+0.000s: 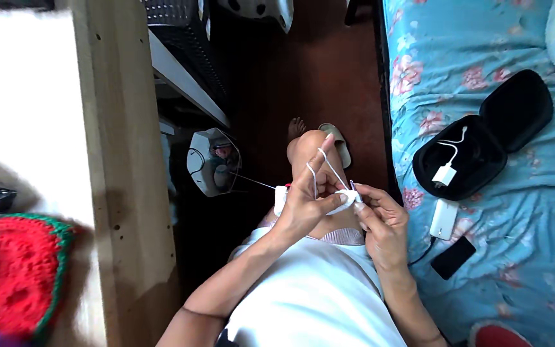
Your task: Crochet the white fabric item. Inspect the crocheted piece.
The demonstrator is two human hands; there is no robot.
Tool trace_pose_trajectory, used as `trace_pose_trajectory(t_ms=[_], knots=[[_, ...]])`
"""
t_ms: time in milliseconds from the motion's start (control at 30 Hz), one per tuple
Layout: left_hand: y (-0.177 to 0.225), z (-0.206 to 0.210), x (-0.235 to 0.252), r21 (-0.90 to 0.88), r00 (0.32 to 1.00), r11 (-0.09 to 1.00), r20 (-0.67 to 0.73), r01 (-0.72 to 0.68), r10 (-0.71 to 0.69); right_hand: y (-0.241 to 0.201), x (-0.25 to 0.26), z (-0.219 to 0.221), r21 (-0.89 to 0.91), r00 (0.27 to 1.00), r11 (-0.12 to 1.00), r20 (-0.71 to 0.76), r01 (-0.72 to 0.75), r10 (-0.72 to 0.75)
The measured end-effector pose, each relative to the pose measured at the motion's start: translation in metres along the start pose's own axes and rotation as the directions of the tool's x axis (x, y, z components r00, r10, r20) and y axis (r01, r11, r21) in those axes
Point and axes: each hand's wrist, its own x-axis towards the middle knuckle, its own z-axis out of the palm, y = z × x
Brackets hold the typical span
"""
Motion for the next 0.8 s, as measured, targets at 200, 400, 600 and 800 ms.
trace_pose_trajectory(t_ms=[200, 400, 600, 800], knots=[[0.001, -0.002, -0.002, -0.022, 0.995, 0.995, 0.003, 0.099, -0.099, 0.001, -0.001, 0.002, 0.102, 0.997, 0.992, -0.007, -0.079, 0.08], [0.004, -0.006, -0.005, -0.083, 0.996, 0.994, -0.052, 0.074, -0.079, 0.003, -0.002, -0.002, -0.144, 0.992, 0.982, 0.037, 0.124, -0.12], [0.006, -0.005, -0.009, -0.068, 0.994, 0.998, -0.103, 0.017, -0.024, -0.003, 0.002, -0.015, -0.579, 0.889, 0.68, 0.219, 0.45, -0.401], [0.005, -0.002, -0.012, -0.108, 0.99, 0.994, -0.144, -0.015, -0.001, -0.012, -0.001, -0.016, -0.736, 0.828, 0.435, 0.308, 0.52, -0.469]])
